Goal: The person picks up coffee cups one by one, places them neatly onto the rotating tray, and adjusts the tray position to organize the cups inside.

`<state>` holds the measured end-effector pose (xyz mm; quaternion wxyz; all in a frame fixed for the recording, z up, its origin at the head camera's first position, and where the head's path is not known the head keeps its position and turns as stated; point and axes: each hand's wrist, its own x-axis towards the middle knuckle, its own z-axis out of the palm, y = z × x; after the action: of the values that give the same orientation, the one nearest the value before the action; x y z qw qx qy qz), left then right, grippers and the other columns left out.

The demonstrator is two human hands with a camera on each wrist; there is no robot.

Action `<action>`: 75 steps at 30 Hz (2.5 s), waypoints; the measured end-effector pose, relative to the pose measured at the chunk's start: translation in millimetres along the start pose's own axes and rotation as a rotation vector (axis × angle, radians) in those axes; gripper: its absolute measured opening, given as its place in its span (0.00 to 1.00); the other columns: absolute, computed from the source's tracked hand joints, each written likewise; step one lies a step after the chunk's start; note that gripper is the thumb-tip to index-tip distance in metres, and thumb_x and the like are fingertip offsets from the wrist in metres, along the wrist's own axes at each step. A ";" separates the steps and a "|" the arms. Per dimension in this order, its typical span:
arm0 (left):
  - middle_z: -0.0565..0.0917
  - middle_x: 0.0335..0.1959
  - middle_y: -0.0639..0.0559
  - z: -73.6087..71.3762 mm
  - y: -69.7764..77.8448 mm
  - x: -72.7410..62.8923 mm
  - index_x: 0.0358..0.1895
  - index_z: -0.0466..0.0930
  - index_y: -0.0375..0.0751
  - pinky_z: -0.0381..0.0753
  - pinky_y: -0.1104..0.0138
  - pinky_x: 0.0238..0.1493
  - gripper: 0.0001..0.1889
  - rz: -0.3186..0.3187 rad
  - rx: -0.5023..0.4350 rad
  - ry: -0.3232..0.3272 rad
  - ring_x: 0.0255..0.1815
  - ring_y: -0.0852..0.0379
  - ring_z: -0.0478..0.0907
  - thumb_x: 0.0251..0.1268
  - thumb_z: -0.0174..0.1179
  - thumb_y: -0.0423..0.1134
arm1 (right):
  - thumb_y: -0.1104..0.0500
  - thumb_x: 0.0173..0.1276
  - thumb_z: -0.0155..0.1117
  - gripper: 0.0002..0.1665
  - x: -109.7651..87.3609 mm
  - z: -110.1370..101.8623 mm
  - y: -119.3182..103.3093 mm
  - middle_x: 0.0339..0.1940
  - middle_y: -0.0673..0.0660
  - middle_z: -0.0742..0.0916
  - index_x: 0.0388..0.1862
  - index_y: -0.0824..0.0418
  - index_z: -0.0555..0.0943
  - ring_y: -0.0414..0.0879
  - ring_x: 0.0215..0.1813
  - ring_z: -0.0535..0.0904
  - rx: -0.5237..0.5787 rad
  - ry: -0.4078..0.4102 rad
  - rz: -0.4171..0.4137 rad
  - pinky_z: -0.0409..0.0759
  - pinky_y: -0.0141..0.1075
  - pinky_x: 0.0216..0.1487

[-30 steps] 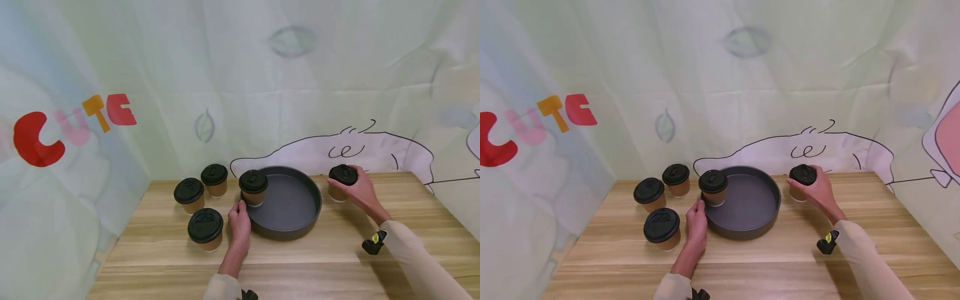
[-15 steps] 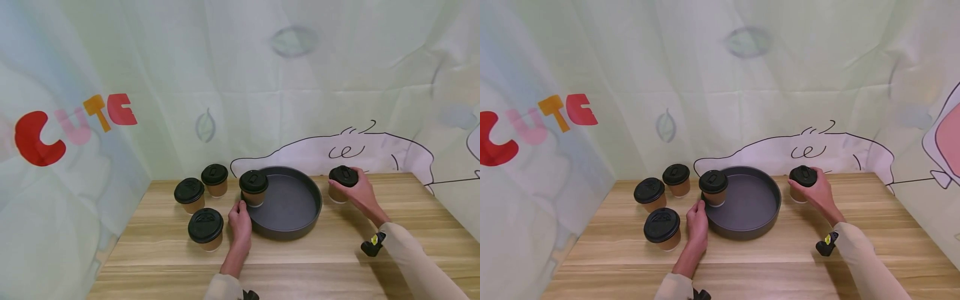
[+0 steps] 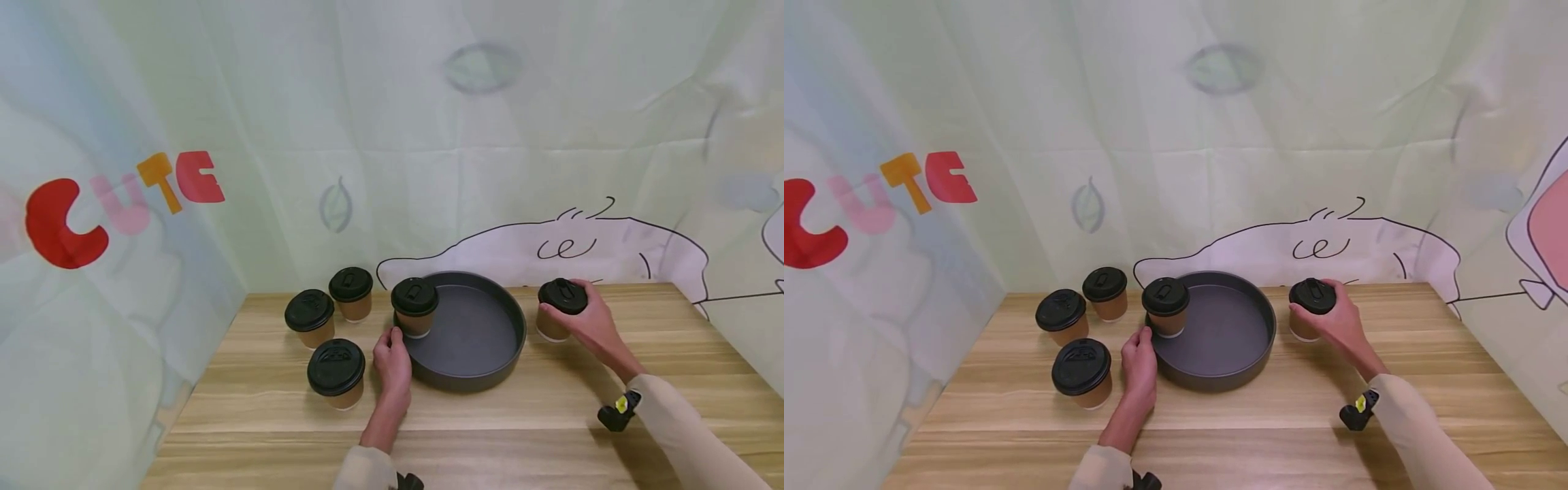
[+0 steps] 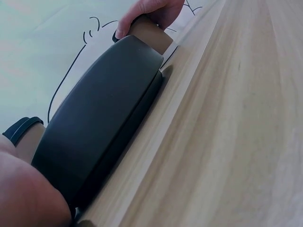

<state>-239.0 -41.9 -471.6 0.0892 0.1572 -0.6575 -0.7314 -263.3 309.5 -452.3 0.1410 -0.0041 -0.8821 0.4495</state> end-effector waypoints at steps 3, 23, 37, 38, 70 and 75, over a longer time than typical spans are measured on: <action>0.68 0.74 0.29 0.1 -0.1 -0.2 0.73 0.67 0.23 0.62 0.48 0.76 0.27 -0.003 -0.004 0.005 0.77 0.37 0.62 0.83 0.46 0.41 | 0.44 0.67 0.74 0.51 -0.9 -3.8 -4.4 0.66 0.74 0.75 0.76 0.70 0.62 0.65 0.65 0.73 -0.002 0.011 -0.009 0.72 0.40 0.58; 0.67 0.75 0.29 0.0 2.7 -4.5 0.73 0.66 0.22 0.62 0.47 0.76 0.29 -0.002 -0.009 0.008 0.78 0.36 0.61 0.82 0.45 0.43 | 0.55 0.65 0.76 0.42 -9.6 18.9 -96.8 0.64 0.66 0.78 0.73 0.63 0.67 0.55 0.60 0.74 0.175 -0.078 -0.177 0.71 0.28 0.55; 0.67 0.76 0.31 -0.8 1.9 0.7 0.74 0.66 0.24 0.60 0.48 0.77 0.27 -0.040 -0.023 0.001 0.78 0.40 0.60 0.83 0.45 0.42 | 0.51 0.58 0.80 0.41 -33.0 91.7 -122.0 0.59 0.55 0.83 0.69 0.54 0.73 0.52 0.60 0.77 0.239 -0.262 -0.269 0.74 0.53 0.64; 0.67 0.76 0.31 -0.8 2.0 0.5 0.74 0.66 0.24 0.60 0.48 0.77 0.27 -0.042 -0.024 0.001 0.78 0.40 0.61 0.83 0.45 0.42 | 0.50 0.58 0.81 0.41 -34.6 96.2 -122.2 0.59 0.55 0.83 0.68 0.53 0.73 0.52 0.60 0.77 0.232 -0.270 -0.276 0.74 0.54 0.64; 0.68 0.75 0.31 0.8 1.2 0.5 0.73 0.68 0.24 0.61 0.47 0.77 0.27 -0.028 -0.025 0.007 0.77 0.40 0.63 0.82 0.45 0.42 | 0.40 0.52 0.82 0.47 -42.9 138.9 -123.3 0.55 0.53 0.82 0.66 0.52 0.70 0.48 0.53 0.79 0.164 -0.365 -0.272 0.78 0.47 0.56; 0.68 0.75 0.31 0.7 1.3 -0.1 0.74 0.67 0.25 0.60 0.47 0.77 0.28 -0.031 -0.018 0.004 0.77 0.40 0.62 0.82 0.45 0.43 | 0.40 0.53 0.82 0.48 -43.8 138.8 -123.5 0.55 0.54 0.82 0.67 0.54 0.69 0.48 0.53 0.79 0.165 -0.367 -0.276 0.78 0.46 0.56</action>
<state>-239.3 -41.4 -470.3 0.0807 0.1681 -0.6480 -0.7384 -241.4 120.1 -442.1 0.0383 0.2099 -0.8455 0.4895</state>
